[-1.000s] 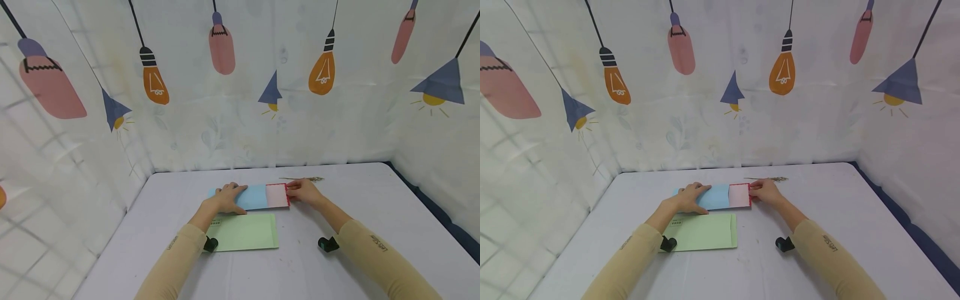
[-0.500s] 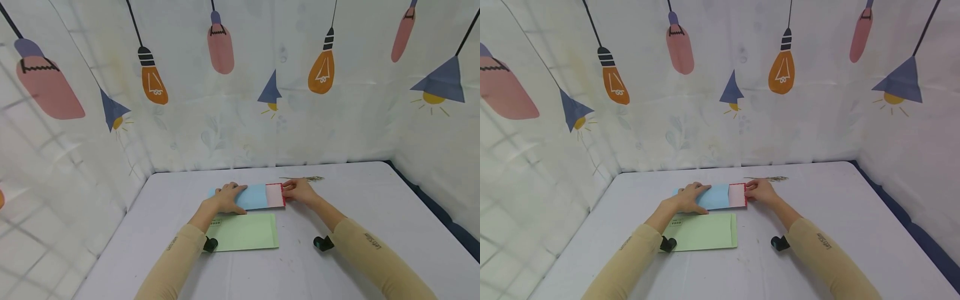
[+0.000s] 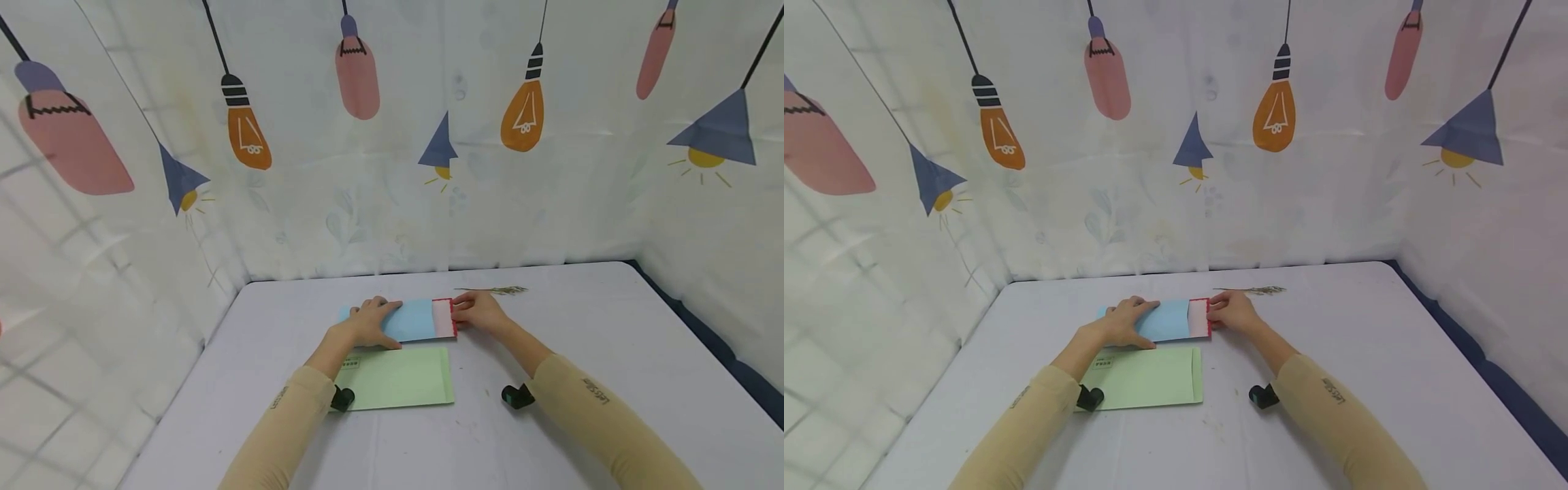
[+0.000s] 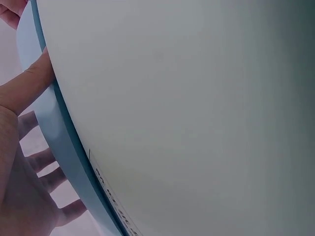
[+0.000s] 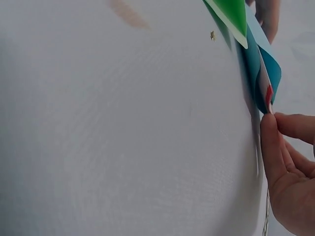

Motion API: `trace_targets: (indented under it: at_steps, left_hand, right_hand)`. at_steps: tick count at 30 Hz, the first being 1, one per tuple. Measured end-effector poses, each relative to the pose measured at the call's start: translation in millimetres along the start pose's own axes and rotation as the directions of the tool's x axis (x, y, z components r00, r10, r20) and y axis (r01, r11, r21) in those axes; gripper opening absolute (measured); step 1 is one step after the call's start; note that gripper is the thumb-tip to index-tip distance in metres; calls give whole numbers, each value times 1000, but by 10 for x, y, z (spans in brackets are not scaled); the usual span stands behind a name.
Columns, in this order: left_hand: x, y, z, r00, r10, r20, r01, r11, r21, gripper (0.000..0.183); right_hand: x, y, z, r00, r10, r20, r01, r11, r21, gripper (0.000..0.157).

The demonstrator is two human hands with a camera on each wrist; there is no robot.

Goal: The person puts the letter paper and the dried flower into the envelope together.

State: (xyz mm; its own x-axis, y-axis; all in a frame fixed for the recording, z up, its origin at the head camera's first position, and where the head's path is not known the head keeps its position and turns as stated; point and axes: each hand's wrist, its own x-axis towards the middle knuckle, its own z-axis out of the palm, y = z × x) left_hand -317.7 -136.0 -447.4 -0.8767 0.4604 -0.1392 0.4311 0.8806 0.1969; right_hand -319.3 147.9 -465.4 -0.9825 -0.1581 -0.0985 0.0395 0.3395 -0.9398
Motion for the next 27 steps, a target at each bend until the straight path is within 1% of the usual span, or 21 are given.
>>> trace_targets:
  at_steps: [7,16,18,24,27]
  left_hand:
    - [-15,11,-27,1000,10,4,-10,1000,-11,98]
    - [-35,26,-37,1000,2,10,-2,1000,-9,97]
    - [-38,26,-38,1000,0,11,0,1000,-10,97]
    - [-39,26,-40,1000,-17,24,18,1000,-14,97]
    - [-42,29,-42,1000,-19,20,19,1000,-14,97]
  right_hand:
    - [21,4,45,1000,-1,-13,1,998,-58,34]
    - [40,-14,108,1000,14,4,-14,1000,-28,37]
    - [35,-21,127,1000,13,7,-13,999,-40,37]
    - [30,-41,182,1000,5,14,-4,1000,-22,37]
    - [31,-54,202,1000,-2,17,2,1000,-13,38]
